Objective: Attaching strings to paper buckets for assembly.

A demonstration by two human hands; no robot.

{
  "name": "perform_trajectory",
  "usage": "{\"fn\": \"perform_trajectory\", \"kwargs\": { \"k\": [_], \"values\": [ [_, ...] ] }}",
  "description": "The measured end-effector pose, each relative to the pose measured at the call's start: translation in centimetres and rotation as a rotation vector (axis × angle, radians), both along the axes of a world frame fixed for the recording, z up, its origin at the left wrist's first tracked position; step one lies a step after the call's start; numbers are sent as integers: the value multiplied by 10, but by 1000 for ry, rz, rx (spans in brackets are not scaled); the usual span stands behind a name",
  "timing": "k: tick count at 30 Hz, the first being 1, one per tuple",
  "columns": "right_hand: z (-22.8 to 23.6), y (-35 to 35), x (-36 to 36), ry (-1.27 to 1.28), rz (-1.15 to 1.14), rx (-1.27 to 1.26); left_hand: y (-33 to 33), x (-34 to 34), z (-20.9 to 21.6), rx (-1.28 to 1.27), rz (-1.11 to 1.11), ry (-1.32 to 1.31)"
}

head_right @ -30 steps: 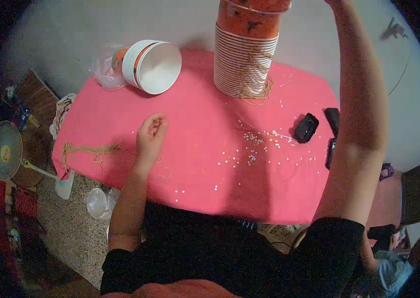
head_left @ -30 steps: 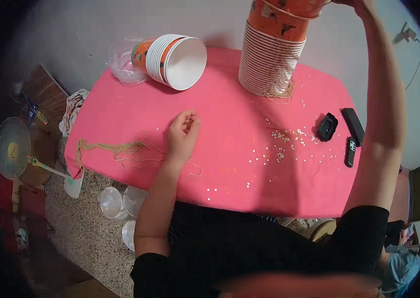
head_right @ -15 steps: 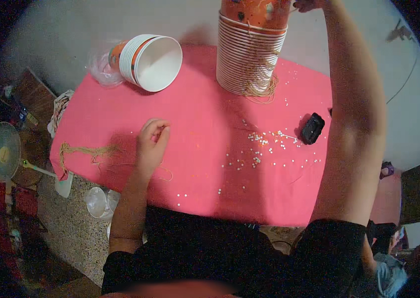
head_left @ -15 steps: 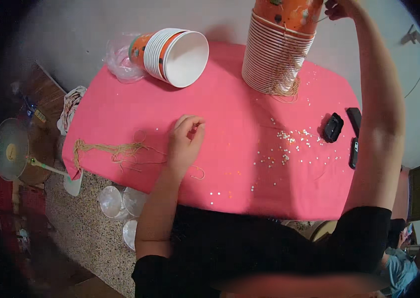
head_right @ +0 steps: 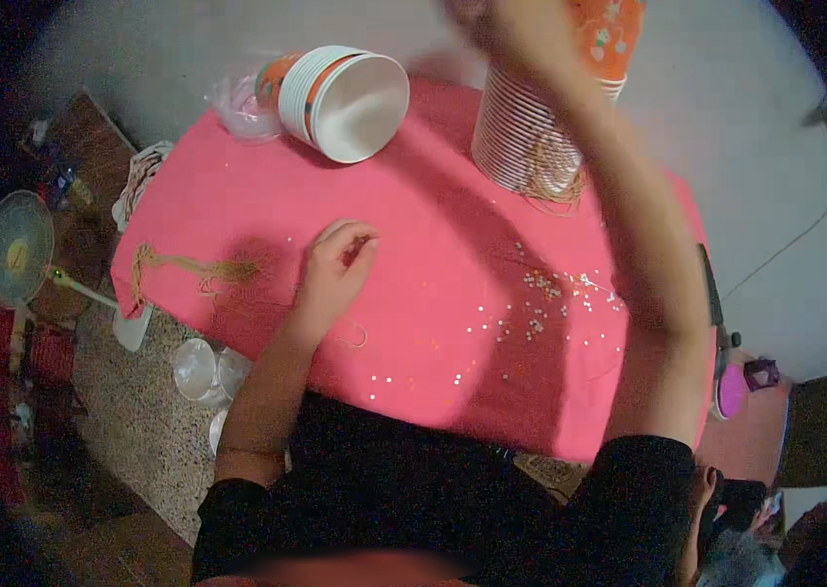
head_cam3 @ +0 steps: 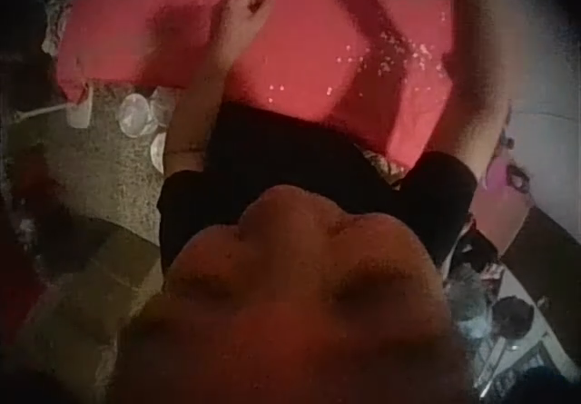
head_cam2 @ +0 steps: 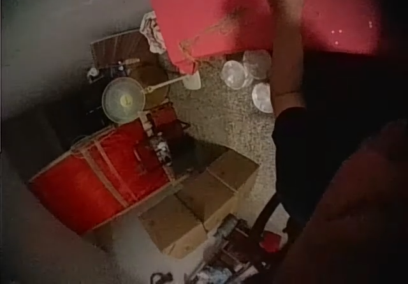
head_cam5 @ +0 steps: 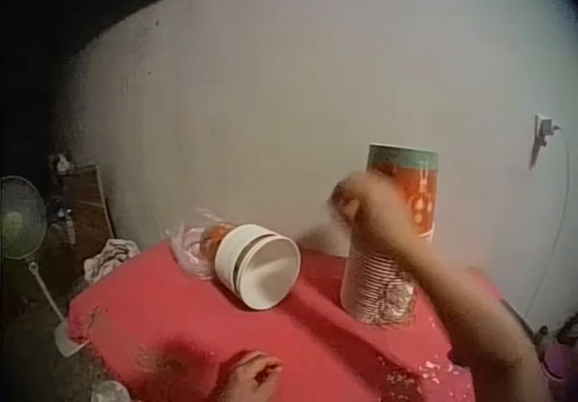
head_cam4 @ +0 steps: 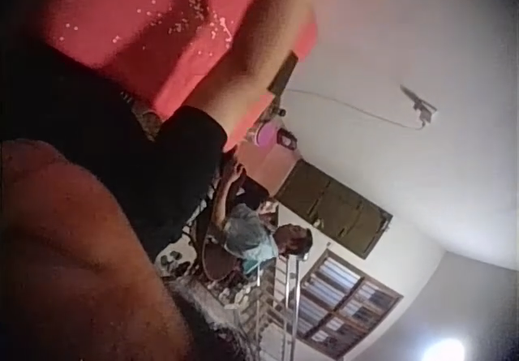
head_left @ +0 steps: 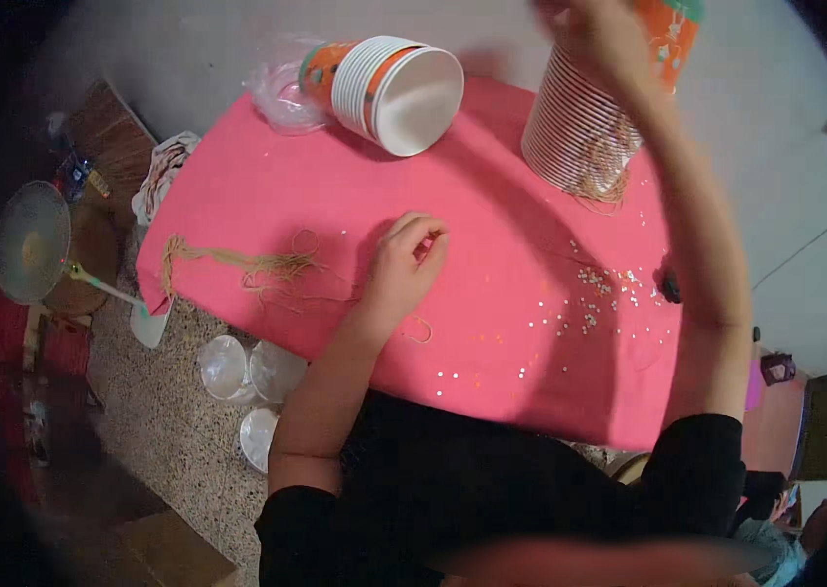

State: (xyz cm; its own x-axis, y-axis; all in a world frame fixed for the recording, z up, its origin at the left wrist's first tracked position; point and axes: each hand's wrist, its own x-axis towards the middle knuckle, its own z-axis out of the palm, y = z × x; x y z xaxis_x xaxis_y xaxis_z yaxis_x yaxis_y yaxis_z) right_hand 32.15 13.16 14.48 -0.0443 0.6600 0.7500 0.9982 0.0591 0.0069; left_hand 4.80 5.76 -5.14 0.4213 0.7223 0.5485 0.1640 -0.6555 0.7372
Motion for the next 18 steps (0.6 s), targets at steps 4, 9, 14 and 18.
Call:
{"fn": "perform_trajectory", "kwargs": {
  "k": [4, 9, 14, 18],
  "values": [
    [-95, 12, -95, 206, 319, -339, 2, -7, -5, -19, 8, 10],
    [-158, 57, -142, 605, 440, -385, 7, 0, -7, -6, 15, 3],
    [-170, 70, -151, 591, 468, -373, 7, -2, -7, -42, 20, -8],
    [-170, 63, -151, 552, 501, -437, 13, -5, -11, 30, 98, -54]
  ]
}}
